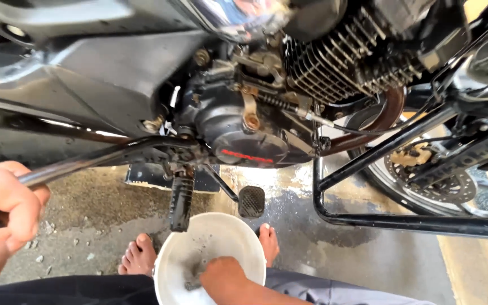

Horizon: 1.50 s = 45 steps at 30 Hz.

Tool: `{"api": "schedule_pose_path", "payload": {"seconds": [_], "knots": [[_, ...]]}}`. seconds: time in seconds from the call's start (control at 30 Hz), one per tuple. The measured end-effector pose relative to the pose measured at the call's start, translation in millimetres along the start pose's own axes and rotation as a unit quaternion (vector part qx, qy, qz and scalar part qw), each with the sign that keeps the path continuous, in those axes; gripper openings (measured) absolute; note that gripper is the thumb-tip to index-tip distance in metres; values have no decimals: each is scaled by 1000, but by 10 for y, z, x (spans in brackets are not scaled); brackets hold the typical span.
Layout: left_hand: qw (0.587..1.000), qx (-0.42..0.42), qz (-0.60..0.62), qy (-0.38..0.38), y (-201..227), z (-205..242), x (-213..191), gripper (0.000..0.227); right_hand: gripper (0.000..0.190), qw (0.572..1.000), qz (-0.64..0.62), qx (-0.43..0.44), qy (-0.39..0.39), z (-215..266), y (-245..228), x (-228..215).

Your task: The person cleans motorcycle engine parts using a brush and a cleaning solution from a bucket.

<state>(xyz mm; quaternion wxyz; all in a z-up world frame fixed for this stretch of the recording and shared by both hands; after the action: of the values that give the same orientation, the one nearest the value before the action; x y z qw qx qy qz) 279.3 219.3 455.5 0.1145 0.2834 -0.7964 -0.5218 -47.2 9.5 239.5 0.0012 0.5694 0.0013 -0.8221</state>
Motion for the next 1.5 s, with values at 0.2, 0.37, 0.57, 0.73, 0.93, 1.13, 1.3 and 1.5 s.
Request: {"api": "schedule_pose_path", "payload": {"seconds": [0.2,0.37,0.57,0.73,0.93,1.13,1.3,1.5], "knots": [[997,-58,11,-55,13,-37,-146,18,12,993,-76,32,-82,97,292,-179],[992,-120,24,-42,-184,124,-297,14,24,938,-323,123,-41,766,547,-1242],[979,-179,-64,-74,442,-119,-32,15,37,773,-469,427,-10,1895,1129,-2220],[972,-209,-19,-101,655,-205,45,17,15,885,-73,268,373,1760,1112,-3454],[967,-226,11,-120,632,-218,10,18,46,845,336,204,363,796,1214,-3918],[967,-217,13,-135,768,-269,15,17,34,825,368,232,362,351,1243,-4073],[966,-204,-34,-155,671,-262,-46,18,32,870,311,195,330,251,1061,-4167],[965,-196,-58,-164,685,-283,-6,16,22,885,276,297,229,-158,1083,-4237]]}}
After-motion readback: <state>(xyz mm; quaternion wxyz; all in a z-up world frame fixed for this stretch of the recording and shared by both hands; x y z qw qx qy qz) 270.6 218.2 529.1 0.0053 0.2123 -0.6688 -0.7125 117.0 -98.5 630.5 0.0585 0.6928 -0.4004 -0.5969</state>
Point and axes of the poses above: each hand's wrist, its own z-axis away from the middle knuckle, its own x-axis out of the palm, y = z × x, the point moved 2 cm from there along -z, towards the middle knuckle, and after that the axes turned 9 degrees about z, right-handed, at the moved point
